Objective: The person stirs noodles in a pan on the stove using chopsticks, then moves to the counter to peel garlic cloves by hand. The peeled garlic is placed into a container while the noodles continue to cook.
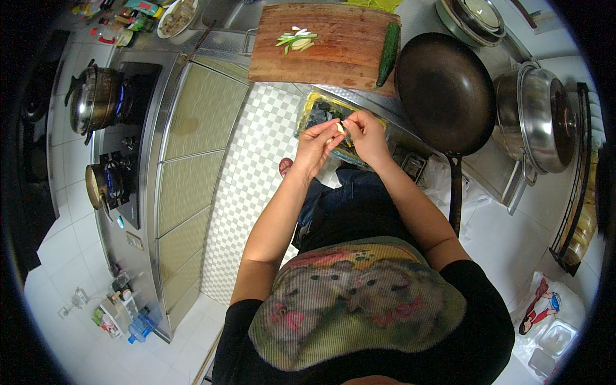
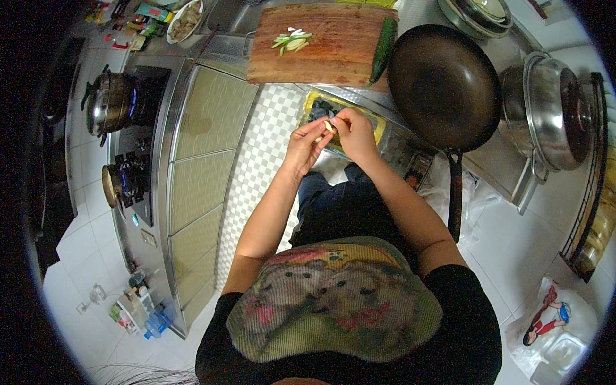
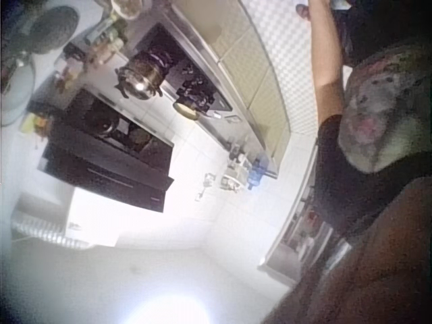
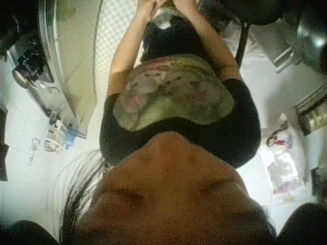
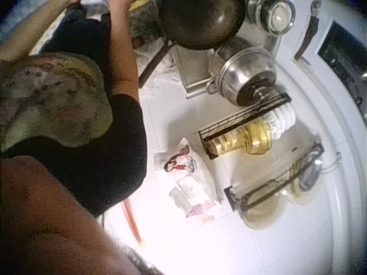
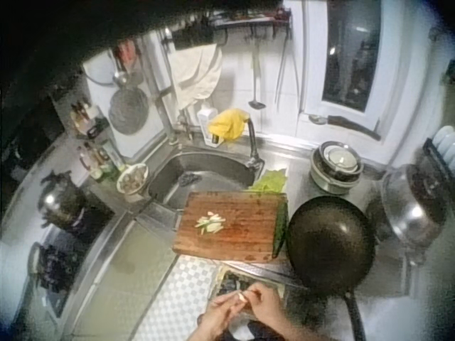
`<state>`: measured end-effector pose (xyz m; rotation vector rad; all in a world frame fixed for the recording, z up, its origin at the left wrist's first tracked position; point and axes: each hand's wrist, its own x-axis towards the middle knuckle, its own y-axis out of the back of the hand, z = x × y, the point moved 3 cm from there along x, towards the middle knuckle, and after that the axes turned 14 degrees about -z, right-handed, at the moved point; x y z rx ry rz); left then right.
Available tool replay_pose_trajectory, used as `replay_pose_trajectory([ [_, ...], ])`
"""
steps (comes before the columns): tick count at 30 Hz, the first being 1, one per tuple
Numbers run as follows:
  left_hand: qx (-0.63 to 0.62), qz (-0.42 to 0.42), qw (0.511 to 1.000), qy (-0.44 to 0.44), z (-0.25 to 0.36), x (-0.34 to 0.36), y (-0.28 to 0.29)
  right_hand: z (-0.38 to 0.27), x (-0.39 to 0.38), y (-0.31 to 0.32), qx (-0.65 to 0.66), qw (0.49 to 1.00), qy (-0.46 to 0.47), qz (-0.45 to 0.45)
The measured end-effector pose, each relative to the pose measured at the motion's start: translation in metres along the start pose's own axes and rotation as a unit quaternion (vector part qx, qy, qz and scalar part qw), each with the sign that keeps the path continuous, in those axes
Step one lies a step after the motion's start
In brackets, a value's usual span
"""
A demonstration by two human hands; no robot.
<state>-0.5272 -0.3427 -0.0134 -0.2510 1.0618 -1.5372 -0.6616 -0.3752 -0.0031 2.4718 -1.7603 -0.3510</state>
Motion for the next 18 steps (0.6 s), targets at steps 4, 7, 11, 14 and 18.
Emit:
replay_pose_trajectory([
  [4,-0.023,-0.024,0.999,0.01,0.002,-0.001,-0.002,-0.002,0.0,0.008,-0.009,1.0,0.008,0.006],
  [7,-0.046,-0.025,0.999,0.01,0.004,-0.002,-0.006,-0.001,0.001,0.014,-0.033,0.999,0.022,0.012],
  [11,-0.047,-0.033,0.998,0.0,0.003,-0.001,-0.002,-0.011,-0.001,0.017,-0.072,0.997,0.011,0.018],
  [14,-0.062,-0.046,0.997,-0.01,0.001,0.0,0.0,-0.01,-0.002,0.015,-0.059,0.997,-0.045,0.0],
  [18,-0.126,-0.046,0.991,-0.009,0.004,0.001,-0.004,-0.024,-0.001,0.015,-0.121,0.993,0.002,0.005],
])
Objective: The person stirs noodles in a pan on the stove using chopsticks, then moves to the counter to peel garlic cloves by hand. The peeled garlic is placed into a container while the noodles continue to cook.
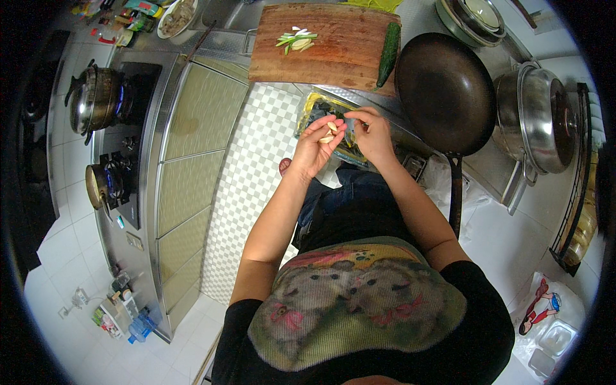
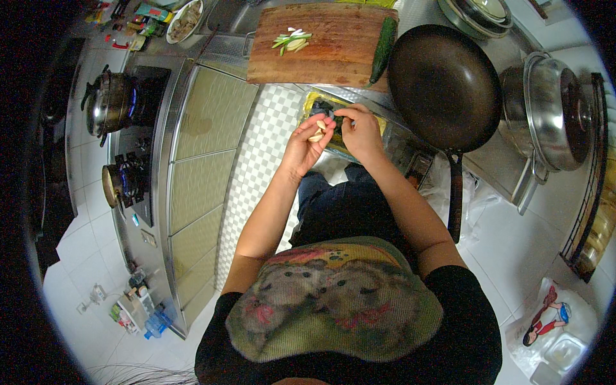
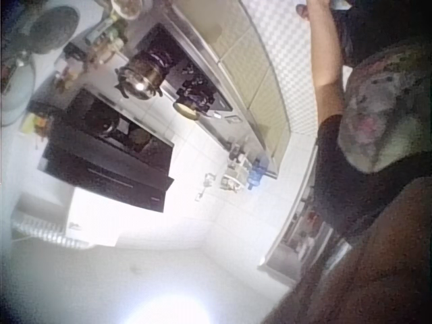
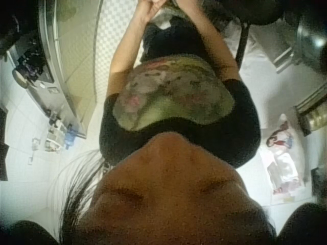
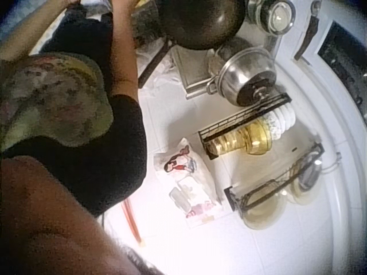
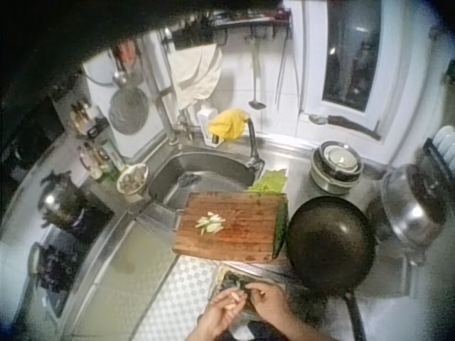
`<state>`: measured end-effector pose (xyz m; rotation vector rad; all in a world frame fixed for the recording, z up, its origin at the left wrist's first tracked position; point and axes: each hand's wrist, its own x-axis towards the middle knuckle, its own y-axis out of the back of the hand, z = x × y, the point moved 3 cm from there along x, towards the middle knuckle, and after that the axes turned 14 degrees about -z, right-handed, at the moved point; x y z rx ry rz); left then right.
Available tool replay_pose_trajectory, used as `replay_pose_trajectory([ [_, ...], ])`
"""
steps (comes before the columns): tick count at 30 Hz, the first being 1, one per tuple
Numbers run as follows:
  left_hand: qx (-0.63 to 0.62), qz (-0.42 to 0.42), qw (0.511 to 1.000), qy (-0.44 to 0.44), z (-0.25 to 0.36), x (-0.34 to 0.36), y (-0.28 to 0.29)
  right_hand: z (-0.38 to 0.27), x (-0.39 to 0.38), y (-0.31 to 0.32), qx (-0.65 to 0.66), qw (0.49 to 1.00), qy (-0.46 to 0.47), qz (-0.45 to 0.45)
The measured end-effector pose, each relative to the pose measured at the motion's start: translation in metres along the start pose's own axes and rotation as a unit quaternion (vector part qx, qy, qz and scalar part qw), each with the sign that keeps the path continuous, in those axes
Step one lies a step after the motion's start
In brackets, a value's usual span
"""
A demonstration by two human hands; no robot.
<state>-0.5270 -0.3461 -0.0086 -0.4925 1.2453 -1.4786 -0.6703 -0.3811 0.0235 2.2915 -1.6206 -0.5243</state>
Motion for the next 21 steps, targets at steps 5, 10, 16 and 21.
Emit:
replay_pose_trajectory([
  [5,-0.051,-0.025,0.998,-0.003,0.002,0.0,-0.004,-0.012,-0.001,-0.001,-0.027,0.995,0.092,0.023],
  [10,-0.069,-0.045,0.997,0.008,0.0,0.003,-0.001,-0.027,-0.003,-0.003,-0.045,0.987,0.155,0.006],
  [16,-0.084,-0.103,0.991,0.025,0.004,0.001,-0.009,-0.036,-0.008,-0.006,-0.114,0.972,0.191,-0.08],
  [21,-0.103,-0.068,0.992,0.003,0.005,0.004,-0.014,-0.02,-0.005,-0.01,-0.063,0.985,0.153,-0.044],
])
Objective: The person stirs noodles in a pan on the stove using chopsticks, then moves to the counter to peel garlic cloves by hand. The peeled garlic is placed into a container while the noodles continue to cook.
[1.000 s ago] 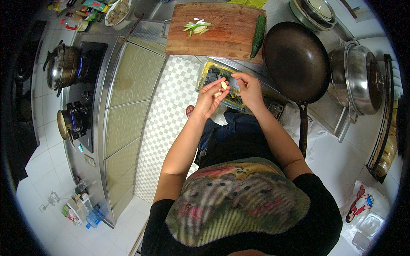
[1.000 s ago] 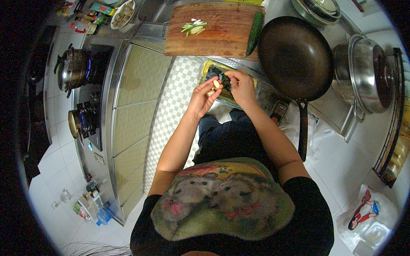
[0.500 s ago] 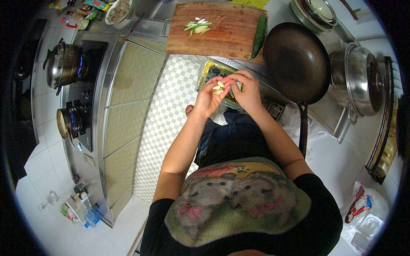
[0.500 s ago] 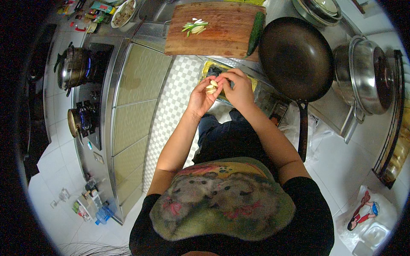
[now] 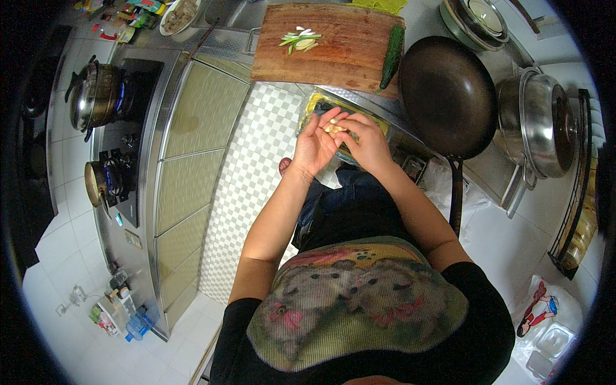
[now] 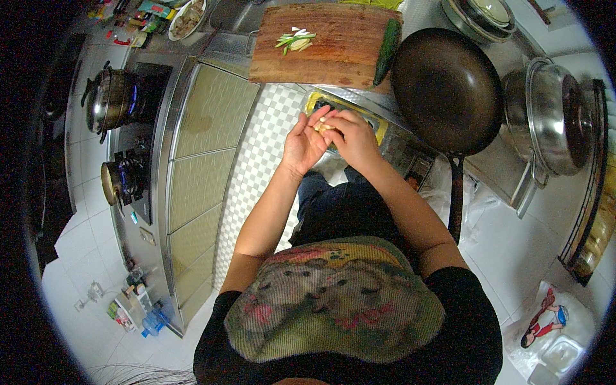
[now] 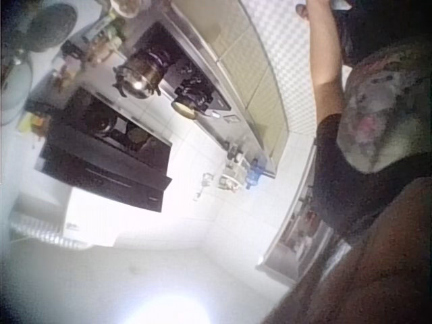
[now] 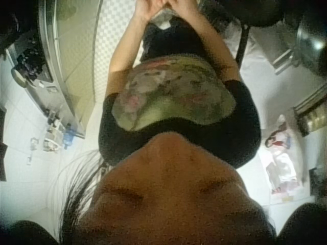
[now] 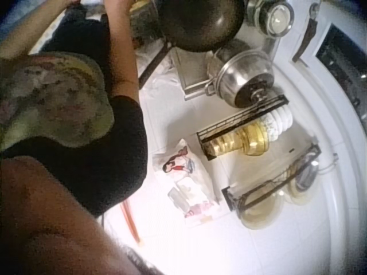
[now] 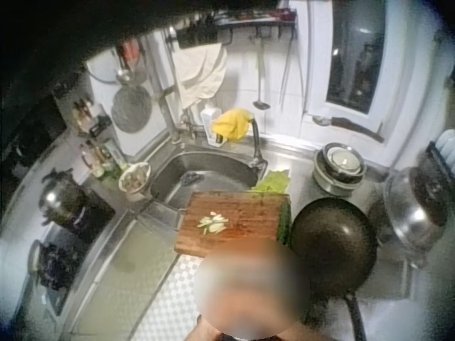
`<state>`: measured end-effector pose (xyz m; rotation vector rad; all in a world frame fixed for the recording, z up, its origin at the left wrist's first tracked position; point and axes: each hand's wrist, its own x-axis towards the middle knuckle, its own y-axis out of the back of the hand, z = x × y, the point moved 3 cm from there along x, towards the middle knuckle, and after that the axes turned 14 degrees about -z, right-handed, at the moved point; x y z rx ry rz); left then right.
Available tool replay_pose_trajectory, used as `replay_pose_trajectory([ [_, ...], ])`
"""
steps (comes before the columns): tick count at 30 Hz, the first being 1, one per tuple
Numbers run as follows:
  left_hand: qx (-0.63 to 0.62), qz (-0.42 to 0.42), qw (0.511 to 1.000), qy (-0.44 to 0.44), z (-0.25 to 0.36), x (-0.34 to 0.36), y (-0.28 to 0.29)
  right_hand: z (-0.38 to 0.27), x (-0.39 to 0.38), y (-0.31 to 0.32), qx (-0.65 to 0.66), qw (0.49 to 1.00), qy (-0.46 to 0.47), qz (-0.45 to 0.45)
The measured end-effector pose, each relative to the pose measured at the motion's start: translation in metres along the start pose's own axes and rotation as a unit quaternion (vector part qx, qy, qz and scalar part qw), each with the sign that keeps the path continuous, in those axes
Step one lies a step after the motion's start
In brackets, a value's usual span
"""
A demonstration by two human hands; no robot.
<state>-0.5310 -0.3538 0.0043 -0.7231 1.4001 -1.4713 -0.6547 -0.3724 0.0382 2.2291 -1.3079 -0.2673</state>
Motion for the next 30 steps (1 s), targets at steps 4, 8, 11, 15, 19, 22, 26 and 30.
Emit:
replay_pose_trajectory([
  [4,0.146,0.019,0.989,-0.009,0.004,-0.001,0.018,0.022,-0.003,-0.012,0.263,0.956,-0.127,0.014],
  [8,0.195,0.03,0.98,0.009,-0.001,-0.005,0.013,0.028,-0.003,-0.014,0.319,0.939,-0.123,0.028],
  [11,0.218,0.03,0.975,0.013,0.0,-0.005,0.013,0.017,-0.002,-0.009,0.29,0.947,-0.133,0.024],
  [15,0.215,-0.001,0.977,0.009,0.002,-0.003,0.013,0.002,0.0,0.003,0.169,0.977,-0.106,0.071],
  [19,0.243,0.021,0.97,0.015,0.004,-0.005,0.008,-0.006,0.003,0.013,0.123,0.987,-0.049,0.087],
  [22,0.267,0.023,0.963,0.02,0.004,-0.006,0.012,0.001,0.002,0.012,0.103,0.992,-0.041,0.064],
  [26,0.283,0.027,0.958,0.031,0.004,-0.011,0.011,0.0,0.003,0.018,0.106,0.994,-0.04,0.008],
  [30,0.301,0.026,0.952,0.046,0.003,-0.012,0.017,0.002,0.004,0.021,0.072,0.997,-0.006,-0.002],
])
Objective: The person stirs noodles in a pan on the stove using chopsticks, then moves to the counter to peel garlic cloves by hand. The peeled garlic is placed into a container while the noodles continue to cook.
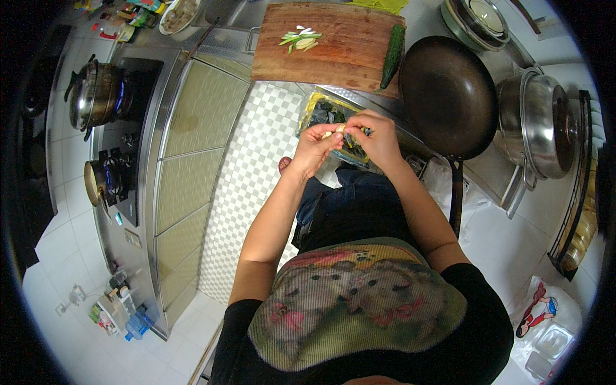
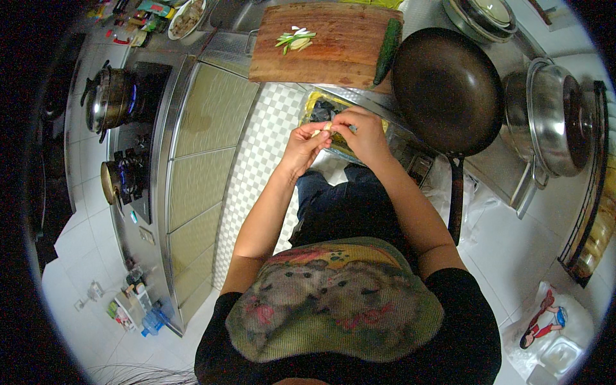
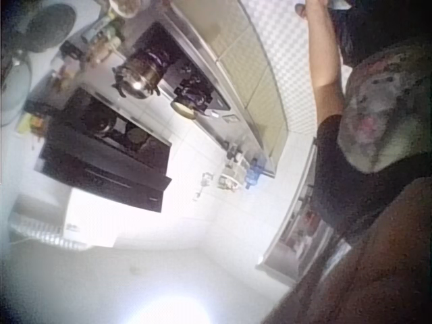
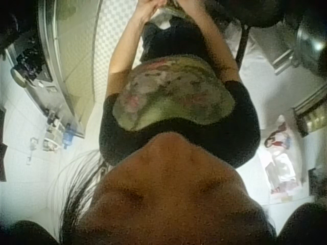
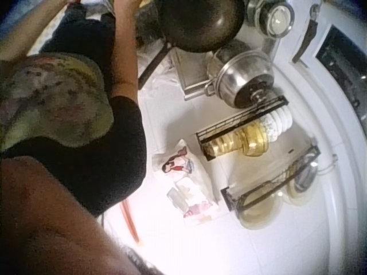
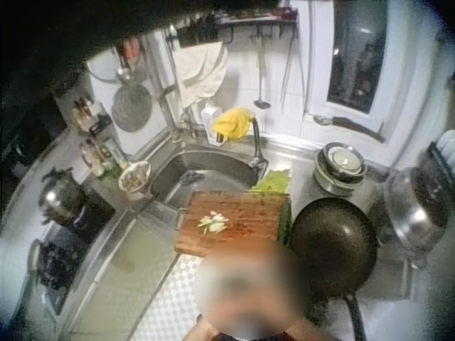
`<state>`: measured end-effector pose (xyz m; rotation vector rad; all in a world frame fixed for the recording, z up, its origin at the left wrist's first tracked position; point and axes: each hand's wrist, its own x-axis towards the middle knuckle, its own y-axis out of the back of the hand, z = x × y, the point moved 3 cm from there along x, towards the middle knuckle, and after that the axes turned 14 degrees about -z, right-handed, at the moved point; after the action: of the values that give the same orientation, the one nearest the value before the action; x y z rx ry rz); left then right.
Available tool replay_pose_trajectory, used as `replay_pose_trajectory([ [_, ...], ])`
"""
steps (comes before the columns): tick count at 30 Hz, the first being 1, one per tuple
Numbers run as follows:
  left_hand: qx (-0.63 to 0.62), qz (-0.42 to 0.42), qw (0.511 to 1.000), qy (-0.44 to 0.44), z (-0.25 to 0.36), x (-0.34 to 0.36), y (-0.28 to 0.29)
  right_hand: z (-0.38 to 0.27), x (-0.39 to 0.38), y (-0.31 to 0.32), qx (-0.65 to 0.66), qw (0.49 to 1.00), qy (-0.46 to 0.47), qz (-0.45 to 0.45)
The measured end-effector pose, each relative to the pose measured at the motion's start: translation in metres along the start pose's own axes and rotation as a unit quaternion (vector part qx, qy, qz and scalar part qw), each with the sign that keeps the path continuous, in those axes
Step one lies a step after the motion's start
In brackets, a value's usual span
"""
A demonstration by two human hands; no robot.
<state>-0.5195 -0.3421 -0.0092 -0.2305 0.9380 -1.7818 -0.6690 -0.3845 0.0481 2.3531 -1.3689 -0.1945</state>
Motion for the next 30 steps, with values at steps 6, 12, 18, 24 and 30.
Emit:
replay_pose_trajectory([
  [6,-0.073,0.013,0.997,-0.006,-0.006,0.0,0.008,-0.006,0.001,-0.004,0.029,0.998,-0.036,-0.039],
  [12,-0.16,0.003,0.986,-0.038,-0.003,0.005,0.019,0.012,-0.002,-0.014,0.232,0.969,-0.078,0.012],
  [18,-0.148,0.032,0.988,-0.019,-0.005,0.004,0.019,0.043,-0.006,-0.025,0.241,0.96,-0.131,0.051],
  [24,-0.093,0.04,0.995,-0.009,-0.006,0.004,0.012,0.026,-0.002,-0.026,0.127,0.986,-0.099,0.049],
  [30,-0.047,0.03,0.998,-0.007,-0.005,0.001,0.009,0.035,-0.006,-0.024,0.097,0.985,-0.141,0.019],
])
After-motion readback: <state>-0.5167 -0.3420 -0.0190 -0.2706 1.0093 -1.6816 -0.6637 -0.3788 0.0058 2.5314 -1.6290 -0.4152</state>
